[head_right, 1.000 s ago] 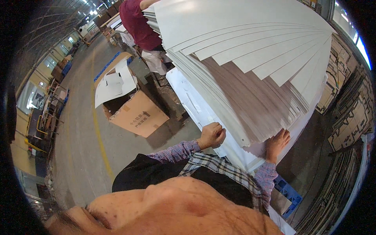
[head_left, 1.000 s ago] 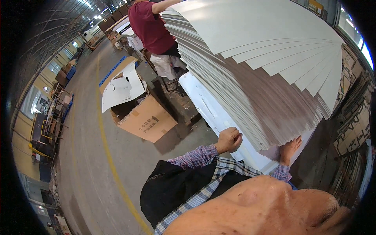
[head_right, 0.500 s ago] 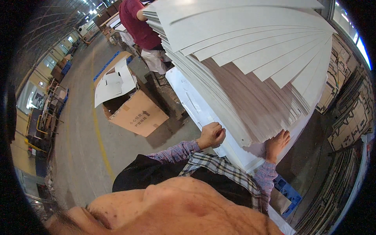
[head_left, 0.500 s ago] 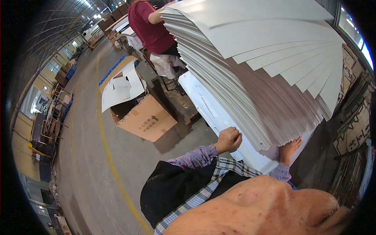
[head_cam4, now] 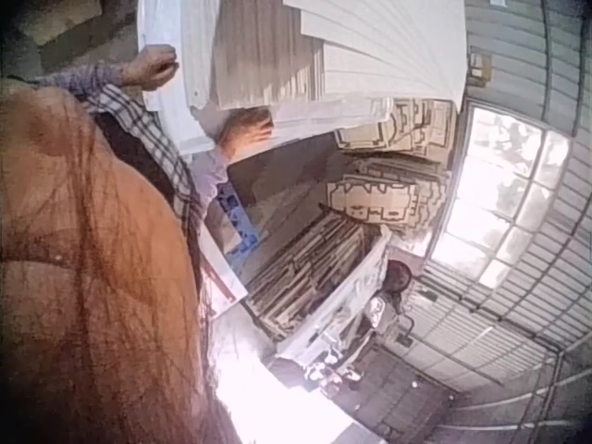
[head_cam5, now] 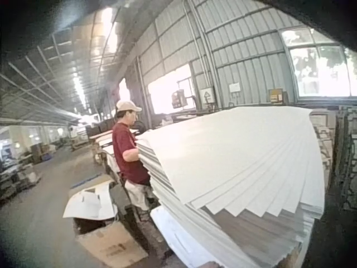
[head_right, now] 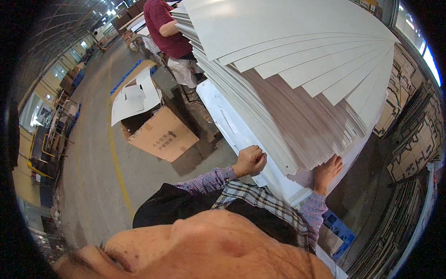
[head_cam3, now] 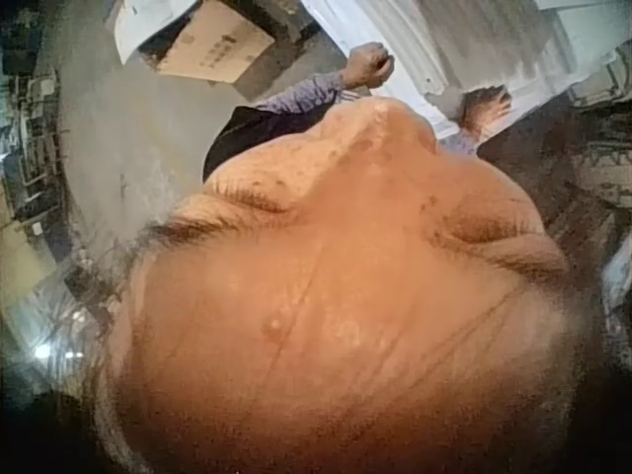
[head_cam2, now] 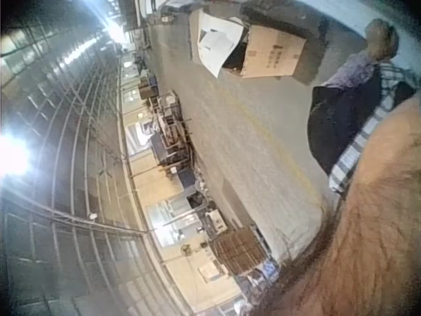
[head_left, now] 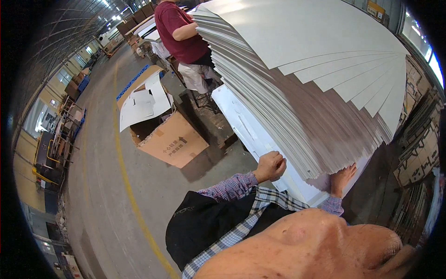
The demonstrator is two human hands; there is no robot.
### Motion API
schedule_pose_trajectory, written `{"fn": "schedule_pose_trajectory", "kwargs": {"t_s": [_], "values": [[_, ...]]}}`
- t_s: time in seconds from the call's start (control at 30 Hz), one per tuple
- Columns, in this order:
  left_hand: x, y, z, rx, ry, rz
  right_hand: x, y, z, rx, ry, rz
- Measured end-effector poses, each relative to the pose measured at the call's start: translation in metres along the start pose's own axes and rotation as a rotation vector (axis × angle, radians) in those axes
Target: Counting individual white large paper sheets from a big stack in a paper processing mill facility.
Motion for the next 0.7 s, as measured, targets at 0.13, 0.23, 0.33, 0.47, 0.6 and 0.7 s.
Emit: {"fn": "schedule_pose_trajectory", "kwargs": {"t_s": [0.13, 0.23, 0.33, 0.47, 0.6, 0.7], "values": [[0.0012, -0.0001, -0.0008, 0.011, 0.002, -0.016, 0.0025, -0.0020, 0.0010, 0.000, -0.026, -0.013], [0.0020, 0.0011, -0.0010, 0.002, 0.000, 0.001, 0.0057, -0.0038, 0.0021, 0.001, -0.017, -0.012], [0.0029, 0.0008, -0.0012, 0.010, 0.005, 0.000, 0.0028, -0.0022, 0.0017, -0.004, -0.020, -0.014], [0.0051, 0.0030, -0.0023, 0.018, 0.010, -0.002, 0.0016, -0.0014, 0.0011, -0.005, -0.031, -0.023], [0.0054, 0.0023, -0.0021, 0.017, 0.017, 0.007, -0.0003, 0.0017, 0.0013, -0.017, -0.041, -0.039], [0.0061, 0.0030, -0.0031, 0.013, 0.012, 0.017, -0.0002, 0.0027, 0.0018, 0.027, -0.015, -0.023]]}}
Point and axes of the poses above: each hand's wrist, its own z-axis away from the middle knuckle, its own y-axis out of the back of the hand, x = y × z, the point moved 2 cm from there along -z, towards the middle knuckle, and after that the axes turned 11 degrees about -x, right-handed, at the moved point
